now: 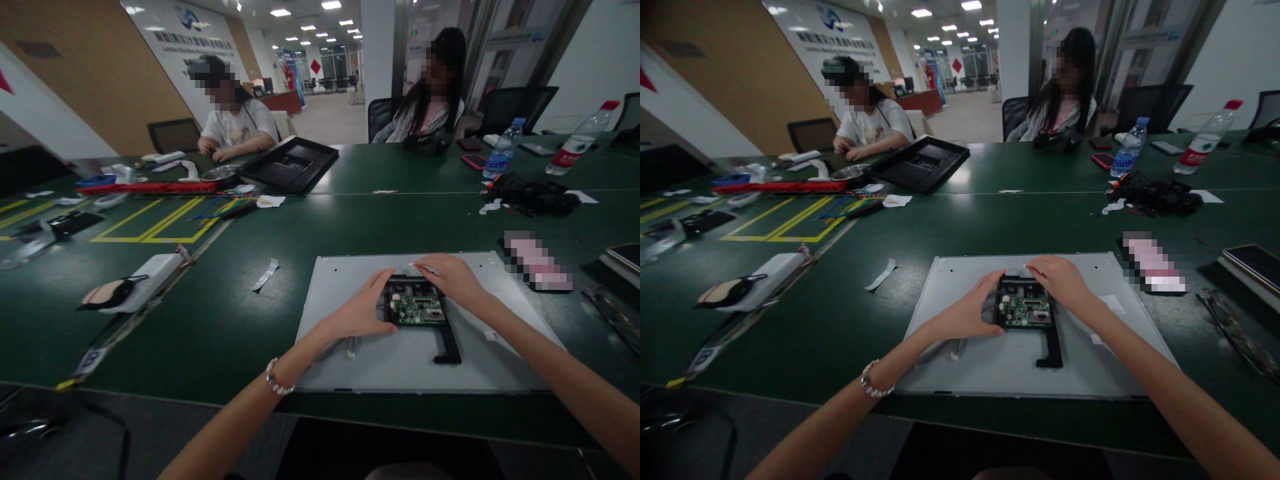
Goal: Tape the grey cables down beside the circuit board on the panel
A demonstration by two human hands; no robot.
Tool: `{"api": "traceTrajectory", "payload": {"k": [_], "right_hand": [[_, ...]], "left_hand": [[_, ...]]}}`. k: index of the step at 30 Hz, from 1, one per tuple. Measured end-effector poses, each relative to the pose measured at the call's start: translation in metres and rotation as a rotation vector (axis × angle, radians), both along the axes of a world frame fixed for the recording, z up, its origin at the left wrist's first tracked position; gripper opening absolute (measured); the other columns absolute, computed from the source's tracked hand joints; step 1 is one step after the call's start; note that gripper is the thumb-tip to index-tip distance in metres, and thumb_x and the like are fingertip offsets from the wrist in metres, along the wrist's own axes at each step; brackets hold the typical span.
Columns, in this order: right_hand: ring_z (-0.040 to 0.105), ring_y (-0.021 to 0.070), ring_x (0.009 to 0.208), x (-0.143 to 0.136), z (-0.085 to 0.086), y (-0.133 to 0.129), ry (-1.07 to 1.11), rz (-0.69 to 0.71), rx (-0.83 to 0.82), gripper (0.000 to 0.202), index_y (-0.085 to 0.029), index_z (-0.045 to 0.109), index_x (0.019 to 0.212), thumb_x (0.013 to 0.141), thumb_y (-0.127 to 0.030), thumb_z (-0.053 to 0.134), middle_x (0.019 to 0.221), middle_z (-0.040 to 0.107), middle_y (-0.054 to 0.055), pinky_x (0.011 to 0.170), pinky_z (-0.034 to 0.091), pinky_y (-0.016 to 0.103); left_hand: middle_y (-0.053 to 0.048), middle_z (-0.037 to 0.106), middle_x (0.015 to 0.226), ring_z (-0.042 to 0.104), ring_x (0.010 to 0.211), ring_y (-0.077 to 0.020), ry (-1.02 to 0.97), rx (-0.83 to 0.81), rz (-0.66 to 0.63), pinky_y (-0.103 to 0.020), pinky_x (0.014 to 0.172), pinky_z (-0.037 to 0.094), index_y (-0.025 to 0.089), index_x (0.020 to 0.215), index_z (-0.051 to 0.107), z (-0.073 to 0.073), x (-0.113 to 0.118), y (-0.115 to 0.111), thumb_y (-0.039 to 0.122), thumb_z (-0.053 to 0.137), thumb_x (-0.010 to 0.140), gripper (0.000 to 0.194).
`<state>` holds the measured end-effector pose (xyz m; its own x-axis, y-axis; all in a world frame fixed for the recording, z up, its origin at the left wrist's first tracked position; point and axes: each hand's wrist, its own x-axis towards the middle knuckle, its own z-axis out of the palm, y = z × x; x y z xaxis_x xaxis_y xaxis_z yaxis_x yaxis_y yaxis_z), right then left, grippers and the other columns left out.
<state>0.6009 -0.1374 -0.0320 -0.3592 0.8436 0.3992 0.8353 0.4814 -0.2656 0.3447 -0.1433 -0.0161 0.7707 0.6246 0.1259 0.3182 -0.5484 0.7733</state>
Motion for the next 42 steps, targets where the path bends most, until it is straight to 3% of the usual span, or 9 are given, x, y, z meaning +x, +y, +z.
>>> {"api": "traceTrajectory", "payload": {"k": [10,32,35,39,42], "right_hand": [[0.068,0.0227,0.090,-0.029,-0.002,0.010,-0.027,0.074,-0.071,0.021,-0.023,0.073,0.094,0.090,-0.021,0.052,0.098,0.074,0.007,0.081,0.052,0.036],[0.068,0.0216,0.093,-0.034,-0.006,0.005,0.134,0.099,-0.112,0.020,-0.021,0.072,0.096,0.091,-0.023,0.053,0.100,0.074,0.006,0.086,0.051,0.036],[0.068,0.0218,0.092,-0.035,-0.006,0.004,0.159,0.094,-0.098,0.023,-0.021,0.073,0.095,0.092,-0.024,0.050,0.099,0.074,0.007,0.086,0.052,0.037],[0.068,0.0218,0.094,-0.030,-0.008,0.003,0.194,0.075,-0.074,0.024,-0.020,0.072,0.096,0.092,-0.024,0.049,0.101,0.074,0.007,0.087,0.052,0.038],[0.068,0.0226,0.095,-0.021,-0.009,0.002,0.217,0.038,-0.049,0.025,-0.019,0.072,0.095,0.093,-0.026,0.048,0.100,0.074,0.007,0.089,0.051,0.039]], "left_hand": [[-0.017,0.024,0.149,0.025,0.138,-0.0367,-0.017,-0.001,0.006,-0.056,0.114,0.021,0.022,0.149,0.013,-0.004,0.001,0.002,0.032,0.077,0.059,0.111],[-0.019,0.016,0.153,0.019,0.141,-0.0361,0.024,0.014,-0.004,-0.053,0.116,0.019,0.017,0.150,0.009,-0.009,-0.002,0.000,0.036,0.078,0.061,0.114],[-0.018,0.012,0.155,0.017,0.142,-0.0365,0.058,0.019,0.008,-0.053,0.116,0.020,0.019,0.151,0.008,-0.003,-0.007,-0.003,0.042,0.077,0.063,0.114],[-0.012,0.019,0.155,0.022,0.142,-0.0294,0.144,0.099,0.115,-0.047,0.116,0.023,0.024,0.149,0.017,0.015,-0.034,0.007,0.047,0.061,0.082,0.083],[-0.011,0.036,0.146,0.036,0.134,-0.0259,0.179,0.261,0.408,-0.044,0.110,0.033,0.023,0.140,0.036,0.024,-0.075,0.029,0.042,0.050,0.089,0.056]]}}
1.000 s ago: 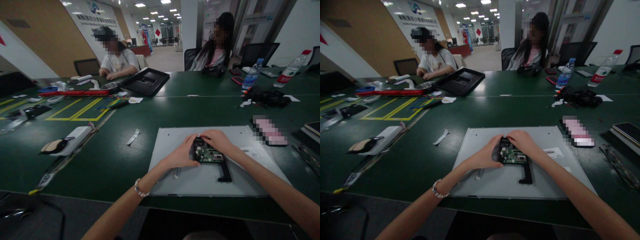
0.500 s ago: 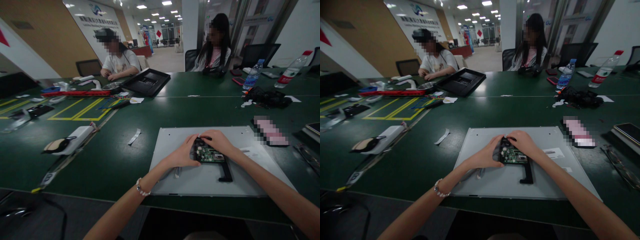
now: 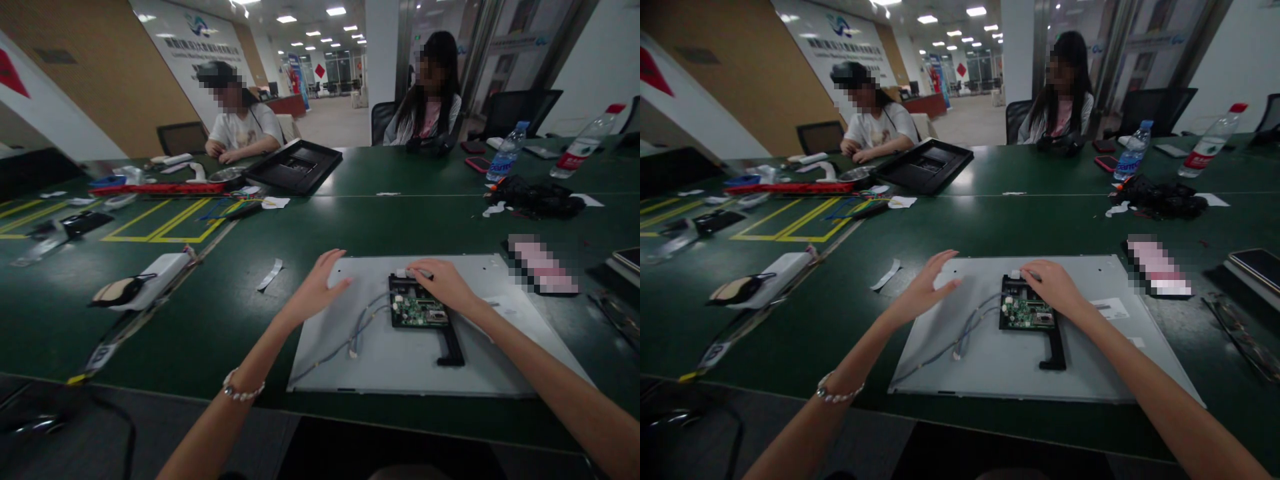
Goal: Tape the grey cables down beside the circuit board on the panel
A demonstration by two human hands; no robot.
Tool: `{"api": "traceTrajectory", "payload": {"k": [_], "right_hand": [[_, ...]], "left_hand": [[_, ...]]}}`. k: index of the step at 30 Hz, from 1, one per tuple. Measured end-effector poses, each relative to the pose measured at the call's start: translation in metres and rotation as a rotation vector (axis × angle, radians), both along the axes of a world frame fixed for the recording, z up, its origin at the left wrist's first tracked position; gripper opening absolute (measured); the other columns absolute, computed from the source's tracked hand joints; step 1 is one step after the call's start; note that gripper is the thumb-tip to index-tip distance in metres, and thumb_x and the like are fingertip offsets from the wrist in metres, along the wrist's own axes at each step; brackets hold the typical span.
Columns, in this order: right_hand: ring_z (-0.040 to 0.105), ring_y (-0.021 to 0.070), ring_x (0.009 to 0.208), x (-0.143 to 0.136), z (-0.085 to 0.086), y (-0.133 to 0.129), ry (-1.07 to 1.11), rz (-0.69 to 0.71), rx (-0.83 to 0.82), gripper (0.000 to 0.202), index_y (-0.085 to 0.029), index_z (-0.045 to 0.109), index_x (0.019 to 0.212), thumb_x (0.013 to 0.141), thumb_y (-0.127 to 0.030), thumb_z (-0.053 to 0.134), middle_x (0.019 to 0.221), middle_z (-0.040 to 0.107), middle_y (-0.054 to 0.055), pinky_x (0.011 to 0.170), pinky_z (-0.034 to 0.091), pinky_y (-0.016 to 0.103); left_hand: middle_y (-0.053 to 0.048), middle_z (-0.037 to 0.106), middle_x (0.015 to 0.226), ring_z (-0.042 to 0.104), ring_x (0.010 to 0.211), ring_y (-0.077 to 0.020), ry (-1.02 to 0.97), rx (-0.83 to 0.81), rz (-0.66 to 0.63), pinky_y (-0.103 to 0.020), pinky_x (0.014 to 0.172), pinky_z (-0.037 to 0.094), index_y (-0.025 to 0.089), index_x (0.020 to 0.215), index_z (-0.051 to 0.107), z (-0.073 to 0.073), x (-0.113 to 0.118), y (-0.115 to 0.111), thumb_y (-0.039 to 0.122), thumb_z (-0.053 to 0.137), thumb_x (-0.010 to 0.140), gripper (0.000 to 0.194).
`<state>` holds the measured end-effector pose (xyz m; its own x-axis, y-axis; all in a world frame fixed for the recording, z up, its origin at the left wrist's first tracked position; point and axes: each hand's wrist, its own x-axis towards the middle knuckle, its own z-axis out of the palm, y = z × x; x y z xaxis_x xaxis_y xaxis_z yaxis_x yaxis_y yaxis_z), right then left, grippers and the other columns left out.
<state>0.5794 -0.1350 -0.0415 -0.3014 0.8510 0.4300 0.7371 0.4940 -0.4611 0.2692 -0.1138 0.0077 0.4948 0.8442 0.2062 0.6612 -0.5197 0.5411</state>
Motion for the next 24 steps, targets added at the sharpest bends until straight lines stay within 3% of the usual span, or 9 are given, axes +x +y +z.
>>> {"api": "traceTrajectory", "payload": {"k": [2,5,8,10,15,19,24], "right_hand": [[0.068,0.0232,0.095,0.007,-0.001,0.000,0.012,-0.029,0.013,0.026,-0.019,0.072,0.095,0.092,-0.026,0.048,0.101,0.074,0.007,0.089,0.051,0.039],[0.068,0.0235,0.095,0.014,-0.002,-0.001,0.020,-0.066,0.028,0.026,-0.019,0.072,0.096,0.092,-0.026,0.047,0.101,0.074,0.008,0.089,0.051,0.039],[0.068,0.0236,0.094,0.017,-0.005,0.000,0.004,-0.083,0.035,0.026,-0.018,0.071,0.096,0.092,-0.026,0.047,0.100,0.074,0.008,0.088,0.051,0.039],[0.068,0.0240,0.094,0.018,-0.008,0.001,-0.021,-0.079,0.035,0.026,-0.018,0.071,0.095,0.092,-0.026,0.047,0.100,0.074,0.008,0.088,0.051,0.040],[0.067,0.0265,0.095,0.022,-0.014,0.001,-0.095,-0.075,0.040,0.027,-0.017,0.071,0.095,0.091,-0.026,0.046,0.101,0.073,0.010,0.088,0.050,0.042],[0.067,0.0269,0.096,0.026,-0.016,0.002,-0.130,-0.091,0.050,0.028,-0.017,0.071,0.095,0.091,-0.027,0.045,0.101,0.073,0.010,0.087,0.050,0.043],[0.067,0.0259,0.096,0.026,-0.016,0.001,-0.153,-0.094,0.062,0.028,-0.018,0.071,0.095,0.092,-0.027,0.045,0.101,0.073,0.010,0.086,0.051,0.041]], "left_hand": [[-0.012,0.048,0.133,0.046,0.124,-0.0254,0.039,0.131,0.241,-0.041,0.103,0.041,0.019,0.131,0.046,0.000,-0.035,0.016,0.040,0.048,0.088,0.048],[-0.014,0.054,0.121,0.051,0.116,-0.0266,0.182,0.267,0.577,-0.040,0.101,0.041,0.015,0.124,0.053,-0.005,-0.086,0.031,0.039,0.045,0.088,0.044],[-0.020,0.052,0.121,0.051,0.114,-0.0345,0.431,0.237,0.844,-0.047,0.093,0.043,0.010,0.126,0.052,-0.010,-0.120,0.028,0.047,0.044,0.088,0.054],[-0.024,0.053,0.118,0.052,0.110,-0.0398,0.583,0.151,0.943,-0.052,0.087,0.044,0.008,0.121,0.055,-0.013,-0.132,0.023,0.056,0.039,0.087,0.061],[-0.025,0.059,0.113,0.056,0.104,-0.0400,0.686,0.005,0.918,-0.048,0.080,0.046,0.010,0.109,0.059,-0.016,-0.143,0.020,0.065,0.032,0.086,0.066],[-0.017,0.067,0.099,0.063,0.089,-0.0315,0.589,-0.134,0.807,-0.036,0.070,0.047,0.015,0.104,0.059,-0.015,-0.146,0.026,0.061,0.039,0.085,0.054],[-0.007,0.069,0.082,0.065,0.077,-0.0235,0.429,-0.195,0.654,-0.029,0.067,0.045,0.020,0.092,0.061,-0.014,-0.146,0.029,0.054,0.044,0.084,0.039]]}}
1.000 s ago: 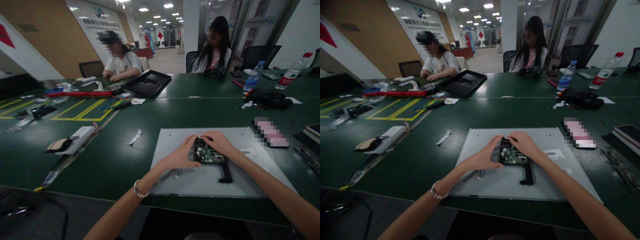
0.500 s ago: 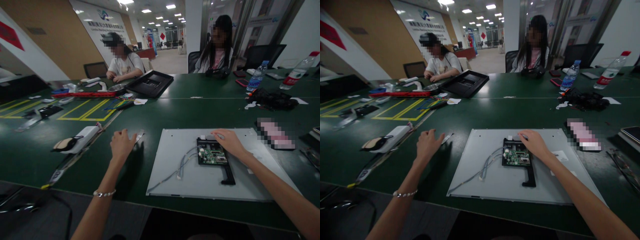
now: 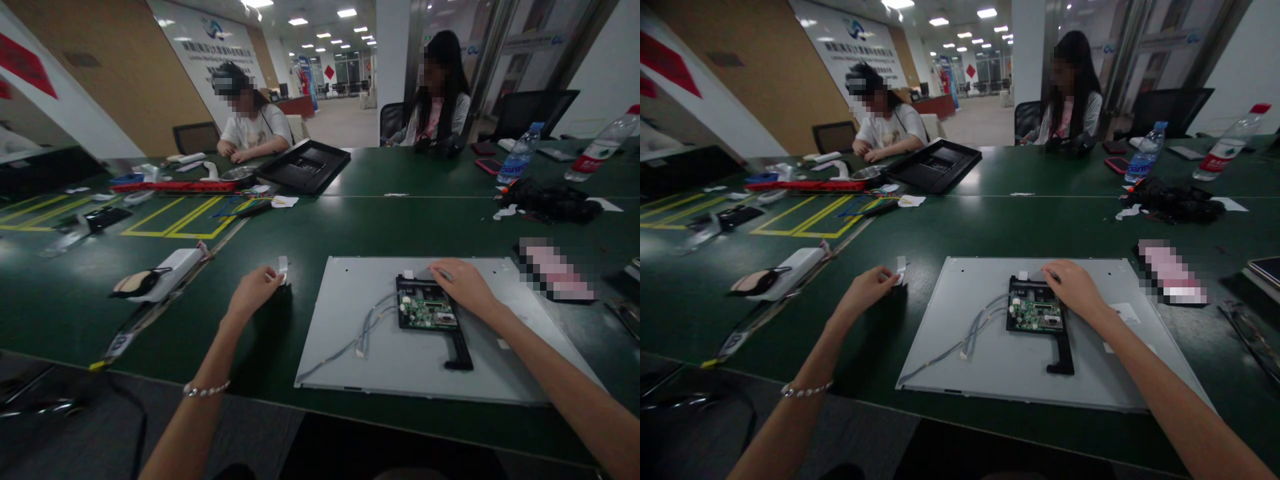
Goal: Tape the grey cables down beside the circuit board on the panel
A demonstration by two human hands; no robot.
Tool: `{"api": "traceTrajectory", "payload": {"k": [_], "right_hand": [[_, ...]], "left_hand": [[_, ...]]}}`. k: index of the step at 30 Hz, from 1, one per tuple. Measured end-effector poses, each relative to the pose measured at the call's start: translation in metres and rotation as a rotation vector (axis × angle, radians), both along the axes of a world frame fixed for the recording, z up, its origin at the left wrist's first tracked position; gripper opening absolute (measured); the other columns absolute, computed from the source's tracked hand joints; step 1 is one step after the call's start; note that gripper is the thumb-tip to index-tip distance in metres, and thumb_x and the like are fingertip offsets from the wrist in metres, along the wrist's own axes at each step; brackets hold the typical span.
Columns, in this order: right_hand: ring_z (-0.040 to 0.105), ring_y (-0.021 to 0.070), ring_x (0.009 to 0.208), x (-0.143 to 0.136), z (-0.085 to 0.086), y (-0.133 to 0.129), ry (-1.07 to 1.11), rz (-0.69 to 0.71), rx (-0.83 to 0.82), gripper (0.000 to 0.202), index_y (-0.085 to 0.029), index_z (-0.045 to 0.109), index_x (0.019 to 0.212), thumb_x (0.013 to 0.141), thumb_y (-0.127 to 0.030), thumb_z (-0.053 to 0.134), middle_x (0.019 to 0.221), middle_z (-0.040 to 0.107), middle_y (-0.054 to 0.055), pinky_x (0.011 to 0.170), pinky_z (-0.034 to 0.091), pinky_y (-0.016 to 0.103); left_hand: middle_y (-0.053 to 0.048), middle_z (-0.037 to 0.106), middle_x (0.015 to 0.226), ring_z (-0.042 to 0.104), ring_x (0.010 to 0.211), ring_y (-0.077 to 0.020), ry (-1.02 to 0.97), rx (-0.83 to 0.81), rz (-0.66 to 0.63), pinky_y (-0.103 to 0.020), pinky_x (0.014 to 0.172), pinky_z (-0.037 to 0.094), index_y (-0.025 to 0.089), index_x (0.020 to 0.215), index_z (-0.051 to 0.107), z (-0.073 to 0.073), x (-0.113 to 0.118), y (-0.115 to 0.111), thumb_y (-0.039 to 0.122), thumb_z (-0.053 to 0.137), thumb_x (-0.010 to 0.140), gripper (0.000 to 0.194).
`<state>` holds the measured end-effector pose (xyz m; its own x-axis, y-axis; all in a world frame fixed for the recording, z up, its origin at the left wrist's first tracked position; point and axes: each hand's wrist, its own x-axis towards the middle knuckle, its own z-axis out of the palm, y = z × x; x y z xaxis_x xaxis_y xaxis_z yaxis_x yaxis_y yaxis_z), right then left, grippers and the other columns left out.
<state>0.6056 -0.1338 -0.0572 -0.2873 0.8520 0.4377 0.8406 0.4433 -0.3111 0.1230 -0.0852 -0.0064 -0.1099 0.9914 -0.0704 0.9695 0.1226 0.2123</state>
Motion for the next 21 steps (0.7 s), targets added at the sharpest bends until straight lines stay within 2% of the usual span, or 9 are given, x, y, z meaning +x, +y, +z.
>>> {"api": "traceTrajectory", "payload": {"k": [3,5,7,10,12,15,18,21], "right_hand": [[0.067,0.0258,0.096,-0.001,0.000,-0.001,-0.009,-0.001,0.005,0.028,-0.017,0.071,0.096,0.092,-0.027,0.045,0.101,0.073,0.010,0.087,0.050,0.040],[0.066,0.0257,0.097,-0.001,0.000,-0.002,-0.012,-0.002,0.011,0.028,-0.017,0.071,0.096,0.092,-0.027,0.045,0.102,0.073,0.010,0.087,0.050,0.039],[0.066,0.0257,0.097,-0.001,0.001,-0.002,-0.013,-0.001,0.018,0.028,-0.016,0.071,0.096,0.092,-0.026,0.045,0.102,0.073,0.011,0.088,0.050,0.039],[0.066,0.0257,0.096,-0.003,0.002,-0.004,-0.014,0.003,0.026,0.027,-0.016,0.071,0.096,0.092,-0.026,0.045,0.101,0.073,0.011,0.088,0.050,0.040],[0.066,0.0256,0.096,-0.004,0.004,-0.004,-0.013,0.007,0.030,0.027,-0.017,0.071,0.096,0.092,-0.026,0.045,0.100,0.073,0.010,0.088,0.050,0.040],[0.066,0.0256,0.096,-0.005,0.006,-0.005,-0.010,0.013,0.032,0.027,-0.017,0.070,0.096,0.092,-0.025,0.046,0.100,0.073,0.010,0.088,0.050,0.040],[0.067,0.0259,0.096,-0.006,0.008,-0.006,-0.005,0.014,0.035,0.027,-0.016,0.070,0.097,0.091,-0.024,0.045,0.100,0.073,0.011,0.087,0.051,0.041],[0.067,0.0259,0.095,-0.007,0.011,-0.007,0.007,0.012,0.038,0.027,-0.016,0.070,0.097,0.091,-0.024,0.045,0.100,0.073,0.011,0.088,0.051,0.042]], "left_hand": [[-0.007,0.068,0.083,0.064,0.078,-0.0236,-0.014,0.060,0.008,-0.030,0.069,0.046,0.019,0.092,0.061,0.001,0.000,0.003,0.048,0.042,0.085,0.036],[-0.009,0.068,0.090,0.063,0.083,-0.0251,0.014,0.166,0.039,-0.032,0.073,0.047,0.017,0.102,0.061,0.001,-0.002,0.009,0.045,0.045,0.083,0.037],[-0.011,0.066,0.100,0.063,0.086,-0.0246,-0.016,0.250,0.033,-0.034,0.079,0.047,0.014,0.115,0.057,-0.002,-0.007,0.019,0.044,0.052,0.078,0.048],[-0.011,0.063,0.112,0.063,0.083,-0.0206,-0.157,0.235,-0.032,-0.032,0.081,0.048,0.013,0.125,0.053,-0.011,-0.016,0.037,0.042,0.060,0.070,0.063],[-0.009,0.064,0.112,0.063,0.081,-0.0192,-0.241,0.184,-0.069,-0.030,0.080,0.049,0.016,0.122,0.057,-0.016,-0.019,0.045,0.041,0.061,0.067,0.060],[-0.006,0.069,0.099,0.064,0.080,-0.0197,-0.266,0.171,-0.100,-0.029,0.079,0.048,0.016,0.105,0.067,-0.019,-0.020,0.048,0.041,0.060,0.068,0.045],[-0.005,0.071,0.086,0.064,0.077,-0.0198,-0.271,0.186,-0.108,-0.028,0.076,0.048,0.016,0.091,0.070,-0.011,-0.013,0.039,0.043,0.058,0.071,0.036],[-0.005,0.071,0.084,0.064,0.077,-0.0194,-0.371,0.214,-0.096,-0.028,0.075,0.048,0.016,0.091,0.069,0.004,0.001,0.024,0.047,0.058,0.073,0.038]]}}
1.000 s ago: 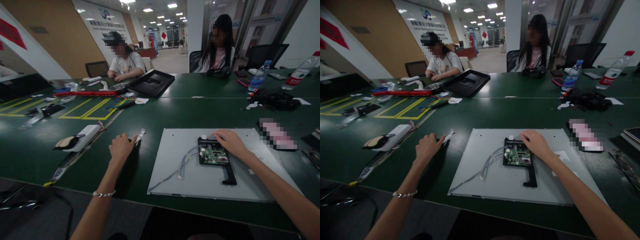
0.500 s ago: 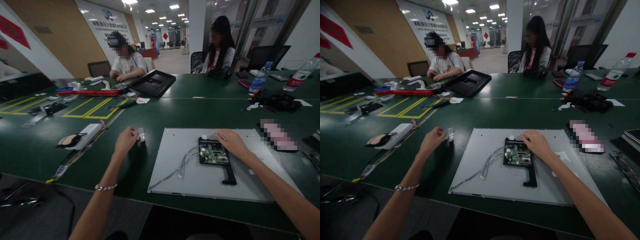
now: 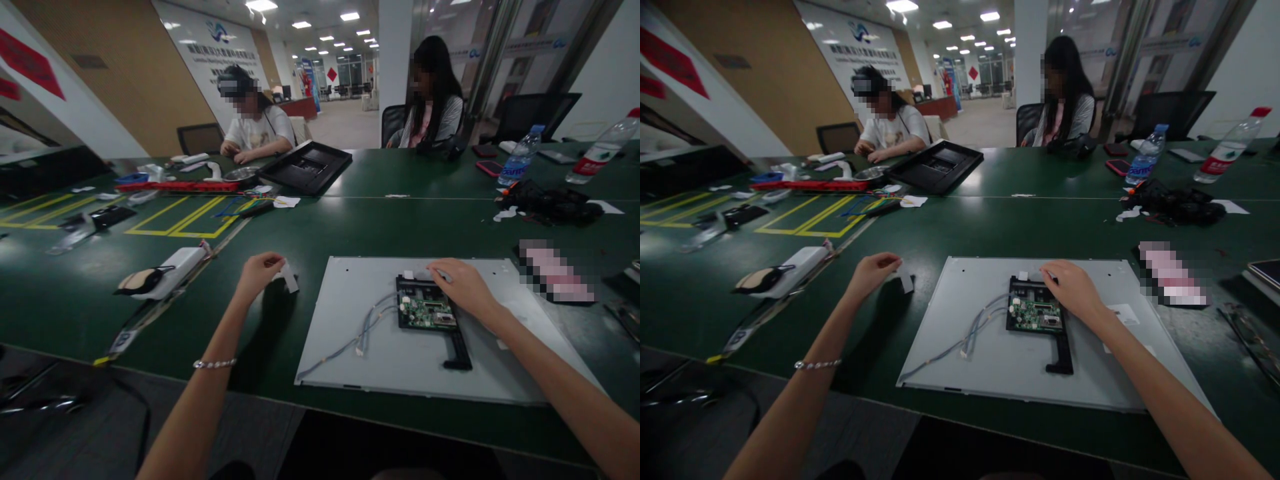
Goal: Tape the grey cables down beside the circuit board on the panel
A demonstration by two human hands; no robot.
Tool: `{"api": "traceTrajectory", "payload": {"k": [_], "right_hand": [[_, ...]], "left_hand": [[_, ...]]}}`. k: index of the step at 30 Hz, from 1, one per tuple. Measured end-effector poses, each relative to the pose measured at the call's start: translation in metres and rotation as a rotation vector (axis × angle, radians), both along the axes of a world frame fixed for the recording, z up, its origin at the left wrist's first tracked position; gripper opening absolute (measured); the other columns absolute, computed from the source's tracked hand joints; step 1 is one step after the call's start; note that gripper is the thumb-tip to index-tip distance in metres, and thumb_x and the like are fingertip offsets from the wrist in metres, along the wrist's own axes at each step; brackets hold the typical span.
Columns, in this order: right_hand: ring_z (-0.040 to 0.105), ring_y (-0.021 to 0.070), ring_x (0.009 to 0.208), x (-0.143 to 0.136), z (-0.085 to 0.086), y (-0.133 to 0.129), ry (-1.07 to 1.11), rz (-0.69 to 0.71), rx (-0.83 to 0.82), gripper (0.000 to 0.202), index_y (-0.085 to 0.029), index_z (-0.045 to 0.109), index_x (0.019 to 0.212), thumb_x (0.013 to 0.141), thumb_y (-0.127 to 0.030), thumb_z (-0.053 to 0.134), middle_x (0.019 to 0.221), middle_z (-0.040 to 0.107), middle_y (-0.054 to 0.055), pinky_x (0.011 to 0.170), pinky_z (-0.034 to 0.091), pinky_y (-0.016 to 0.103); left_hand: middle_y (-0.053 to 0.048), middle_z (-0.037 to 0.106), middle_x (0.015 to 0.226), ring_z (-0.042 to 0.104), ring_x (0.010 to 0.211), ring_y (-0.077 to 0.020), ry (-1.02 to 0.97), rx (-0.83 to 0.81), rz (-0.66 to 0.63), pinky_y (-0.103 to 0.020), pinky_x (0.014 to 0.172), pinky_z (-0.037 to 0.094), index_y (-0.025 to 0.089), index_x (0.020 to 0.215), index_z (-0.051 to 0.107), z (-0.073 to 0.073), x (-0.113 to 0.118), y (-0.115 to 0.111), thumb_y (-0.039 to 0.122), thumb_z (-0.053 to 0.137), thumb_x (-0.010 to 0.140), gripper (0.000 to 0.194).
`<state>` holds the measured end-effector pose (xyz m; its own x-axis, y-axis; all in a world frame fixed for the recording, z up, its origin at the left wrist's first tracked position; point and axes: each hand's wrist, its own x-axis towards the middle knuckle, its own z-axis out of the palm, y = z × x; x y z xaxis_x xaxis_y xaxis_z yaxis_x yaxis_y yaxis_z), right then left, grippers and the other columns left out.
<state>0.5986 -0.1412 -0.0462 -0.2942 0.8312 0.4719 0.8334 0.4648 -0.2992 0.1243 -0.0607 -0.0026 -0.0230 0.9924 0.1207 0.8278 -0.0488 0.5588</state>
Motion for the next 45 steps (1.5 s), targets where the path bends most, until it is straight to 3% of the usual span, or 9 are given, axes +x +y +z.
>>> {"api": "traceTrajectory", "payload": {"k": [7,12,15,21,31,35,38,42,45], "right_hand": [[0.066,0.0252,0.097,-0.018,0.019,-0.014,0.086,0.069,0.059,0.027,-0.017,0.070,0.097,0.092,-0.024,0.045,0.101,0.073,0.011,0.090,0.051,0.043],[0.063,0.0229,0.104,-0.040,0.035,-0.033,0.100,0.199,0.097,0.027,-0.016,0.067,0.109,0.093,-0.021,0.046,0.109,0.070,0.011,0.095,0.049,0.043],[0.059,0.0224,0.113,-0.052,0.041,-0.046,0.044,0.346,0.089,0.029,-0.015,0.062,0.118,0.092,-0.020,0.049,0.118,0.066,0.011,0.100,0.047,0.043],[0.054,0.0232,0.119,-0.076,0.041,-0.067,-0.098,0.607,0.027,0.037,-0.016,0.058,0.124,0.088,-0.020,0.057,0.128,0.061,0.011,0.099,0.047,0.044],[0.063,0.0192,0.103,-0.088,0.016,-0.066,-0.207,0.636,0.098,0.017,-0.015,0.068,0.102,0.090,-0.011,0.056,0.106,0.071,0.008,0.091,0.050,0.036],[0.065,0.0196,0.099,-0.088,0.015,-0.067,-0.187,0.609,0.129,0.017,-0.014,0.068,0.101,0.089,-0.011,0.057,0.106,0.072,0.009,0.089,0.052,0.035],[0.065,0.0195,0.097,-0.087,0.015,-0.066,-0.164,0.598,0.146,0.015,-0.013,0.068,0.099,0.089,-0.011,0.057,0.105,0.072,0.010,0.090,0.052,0.036],[0.064,0.0192,0.101,-0.088,0.013,-0.066,-0.142,0.591,0.126,0.015,-0.013,0.069,0.098,0.090,-0.014,0.057,0.104,0.072,0.010,0.092,0.051,0.036],[0.064,0.0193,0.101,-0.088,0.012,-0.067,-0.158,0.606,0.126,0.015,-0.012,0.069,0.097,0.089,-0.012,0.057,0.104,0.072,0.011,0.093,0.051,0.036]], "left_hand": [[-0.004,0.069,0.079,0.063,0.070,-0.0156,-0.423,0.063,-0.042,-0.026,0.066,0.050,0.014,0.087,0.067,0.034,0.074,-0.053,0.040,0.064,0.073,0.030],[-0.003,0.068,0.071,0.064,0.066,-0.0148,-0.469,-0.037,-0.238,-0.025,0.063,0.050,0.015,0.078,0.065,0.023,0.139,-0.097,0.031,0.061,0.077,0.016],[-0.004,0.069,0.073,0.065,0.068,-0.0152,-0.411,-0.052,-0.286,-0.025,0.063,0.050,0.016,0.079,0.065,0.012,0.163,-0.112,0.027,0.056,0.081,0.014],[-0.002,0.069,0.073,0.066,0.067,-0.0156,-0.253,-0.021,-0.297,-0.026,0.065,0.050,0.019,0.080,0.062,0.002,0.173,-0.118,0.025,0.053,0.082,0.011],[-0.003,0.071,0.083,0.068,0.077,-0.0188,-0.098,-0.011,-0.275,-0.030,0.071,0.051,0.021,0.093,0.061,-0.003,0.178,-0.122,0.018,0.051,0.081,0.015],[-0.010,0.064,0.111,0.062,0.100,-0.0240,0.092,0.245,-0.255,-0.039,0.086,0.049,0.019,0.107,0.058,0.006,0.182,-0.137,0.014,0.051,0.082,0.026],[-0.010,0.062,0.109,0.058,0.103,-0.0260,0.230,0.420,-0.274,-0.043,0.089,0.046,0.021,0.098,0.060,0.009,0.190,-0.161,0.013,0.049,0.086,0.019],[-0.011,0.063,0.099,0.058,0.093,-0.0263,0.314,0.424,-0.313,-0.044,0.081,0.047,0.024,0.094,0.062,-0.001,0.204,-0.187,0.011,0.049,0.086,0.020],[-0.011,0.064,0.100,0.058,0.094,-0.0277,0.301,0.394,-0.269,-0.046,0.079,0.047,0.026,0.099,0.061,-0.014,0.211,-0.189,0.013,0.050,0.086,0.021]]}}
